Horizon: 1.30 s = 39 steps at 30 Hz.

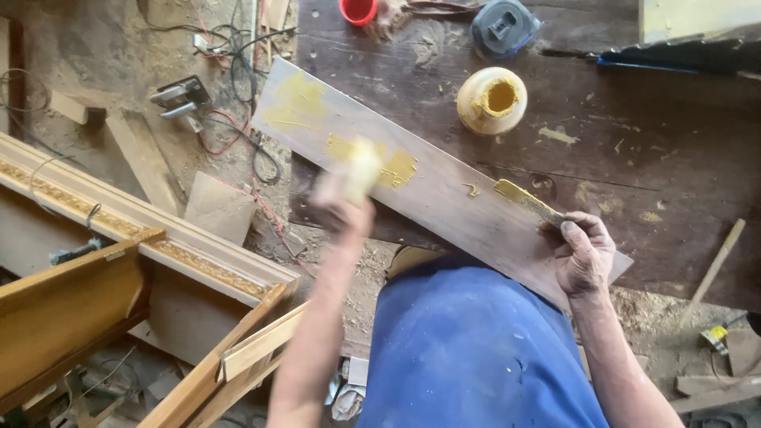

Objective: Applying wood filler to a wooden board using a small stick to scoop and a scraper to spread it evenly.

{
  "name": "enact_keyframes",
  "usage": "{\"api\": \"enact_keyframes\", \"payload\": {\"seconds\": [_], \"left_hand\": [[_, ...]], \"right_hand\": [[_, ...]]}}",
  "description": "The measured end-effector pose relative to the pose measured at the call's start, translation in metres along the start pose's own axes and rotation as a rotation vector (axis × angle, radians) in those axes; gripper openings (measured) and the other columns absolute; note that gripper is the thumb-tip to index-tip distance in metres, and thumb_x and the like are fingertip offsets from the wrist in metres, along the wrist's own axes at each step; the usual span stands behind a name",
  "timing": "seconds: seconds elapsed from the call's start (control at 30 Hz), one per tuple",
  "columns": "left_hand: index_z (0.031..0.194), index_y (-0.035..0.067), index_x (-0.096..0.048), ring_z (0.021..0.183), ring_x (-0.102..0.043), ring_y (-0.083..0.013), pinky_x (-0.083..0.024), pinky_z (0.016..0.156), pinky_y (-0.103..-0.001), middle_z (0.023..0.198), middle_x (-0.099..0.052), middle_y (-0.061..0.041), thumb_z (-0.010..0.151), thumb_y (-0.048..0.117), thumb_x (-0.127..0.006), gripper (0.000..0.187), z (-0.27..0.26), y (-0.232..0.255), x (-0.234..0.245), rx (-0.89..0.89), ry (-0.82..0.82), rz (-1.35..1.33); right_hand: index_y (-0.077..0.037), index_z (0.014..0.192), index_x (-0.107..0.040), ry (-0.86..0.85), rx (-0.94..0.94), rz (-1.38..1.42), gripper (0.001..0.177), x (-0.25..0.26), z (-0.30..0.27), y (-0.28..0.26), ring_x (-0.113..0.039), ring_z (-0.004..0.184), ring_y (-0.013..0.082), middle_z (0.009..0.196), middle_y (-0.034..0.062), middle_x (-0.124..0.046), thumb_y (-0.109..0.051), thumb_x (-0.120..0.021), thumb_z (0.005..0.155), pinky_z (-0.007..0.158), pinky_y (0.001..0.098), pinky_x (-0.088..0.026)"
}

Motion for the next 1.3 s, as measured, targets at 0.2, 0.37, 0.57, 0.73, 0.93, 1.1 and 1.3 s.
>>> {"api": "enact_keyframes", "payload": {"seconds": [0.2, 0.37, 0.57, 0.73, 0.93, 1.1, 1.3], "left_hand": [[0.093, 0.010, -0.076, 0.076, -0.073, -0.0274, -0.058, 0.071, -0.036, 0.081, -0.072, -0.004, 0.089, 0.009, -0.064, 0.012, -0.010, 0.046, -0.008, 0.235, -0.310, -0.462], [0.089, 0.015, -0.072, 0.073, -0.070, -0.0222, -0.054, 0.069, -0.033, 0.077, -0.069, -0.004, 0.091, 0.019, -0.076, 0.006, 0.009, -0.023, 0.004, 0.535, -0.197, -0.297], [0.112, 0.009, -0.075, 0.094, -0.072, -0.0303, -0.058, 0.084, -0.040, 0.101, -0.072, -0.011, 0.079, 0.000, -0.072, 0.035, 0.035, 0.040, -0.020, 0.074, -0.299, -0.158], [0.110, 0.008, -0.077, 0.088, -0.070, -0.0334, -0.058, 0.084, -0.043, 0.096, -0.072, -0.015, 0.067, -0.001, -0.075, 0.045, -0.001, 0.045, -0.025, -0.014, -0.342, -0.071], [0.110, 0.008, -0.076, 0.091, -0.070, -0.0333, -0.057, 0.086, -0.042, 0.099, -0.072, -0.013, 0.071, 0.000, -0.074, 0.040, 0.014, 0.059, -0.022, -0.010, -0.326, -0.070], [0.103, 0.008, -0.074, 0.087, -0.072, -0.0385, -0.057, 0.082, -0.047, 0.096, -0.075, -0.016, 0.080, 0.001, -0.067, 0.025, 0.020, 0.036, -0.018, 0.026, -0.264, -0.333], [0.113, 0.008, -0.075, 0.095, -0.070, -0.0303, -0.059, 0.083, -0.039, 0.103, -0.072, -0.012, 0.082, 0.004, -0.074, 0.031, 0.054, -0.034, -0.022, -0.010, -0.250, 0.041]], "right_hand": [[-0.005, 0.110, -0.066, 0.013, 0.002, -0.088, 0.012, -0.020, -0.001, -0.011, -0.076, 0.075, 0.0241, 0.093, 0.0158, -0.071, -0.004, -0.067, 0.098, 0.080, 0.0375, -0.071], [-0.004, 0.111, -0.065, 0.045, -0.016, -0.117, 0.014, -0.018, -0.003, -0.011, -0.074, 0.068, 0.0218, 0.090, 0.0178, -0.071, -0.005, -0.068, 0.097, 0.079, 0.0371, -0.071], [-0.002, 0.109, -0.064, 0.020, -0.023, -0.057, 0.012, -0.007, 0.002, -0.002, -0.078, 0.085, 0.0328, 0.097, 0.0222, -0.072, -0.001, -0.065, 0.097, 0.083, 0.0428, -0.070], [-0.001, 0.109, -0.064, 0.002, -0.016, -0.038, 0.011, -0.006, 0.005, -0.001, -0.078, 0.088, 0.0339, 0.098, 0.0241, -0.072, -0.001, -0.065, 0.097, 0.083, 0.0450, -0.070], [0.000, 0.107, -0.065, 0.035, -0.022, -0.037, 0.012, 0.002, -0.002, -0.003, -0.077, 0.085, 0.0335, 0.095, 0.0216, -0.070, 0.002, -0.064, 0.096, 0.080, 0.0445, -0.070], [0.000, 0.108, -0.064, 0.011, 0.002, -0.014, 0.011, -0.005, 0.003, -0.003, -0.077, 0.087, 0.0331, 0.097, 0.0218, -0.071, 0.002, -0.064, 0.097, 0.078, 0.0440, -0.070], [-0.001, 0.109, -0.064, 0.025, -0.015, -0.021, 0.011, -0.001, 0.004, 0.002, -0.077, 0.092, 0.0303, 0.102, 0.0199, -0.072, 0.000, -0.064, 0.097, 0.083, 0.0418, -0.070]]}}
Point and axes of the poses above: each hand's wrist, its own z-axis towards the middle knuckle, its own x-axis out of the back of the hand, y = z × x, the point moved 5 cm from there along z, towards the middle knuckle
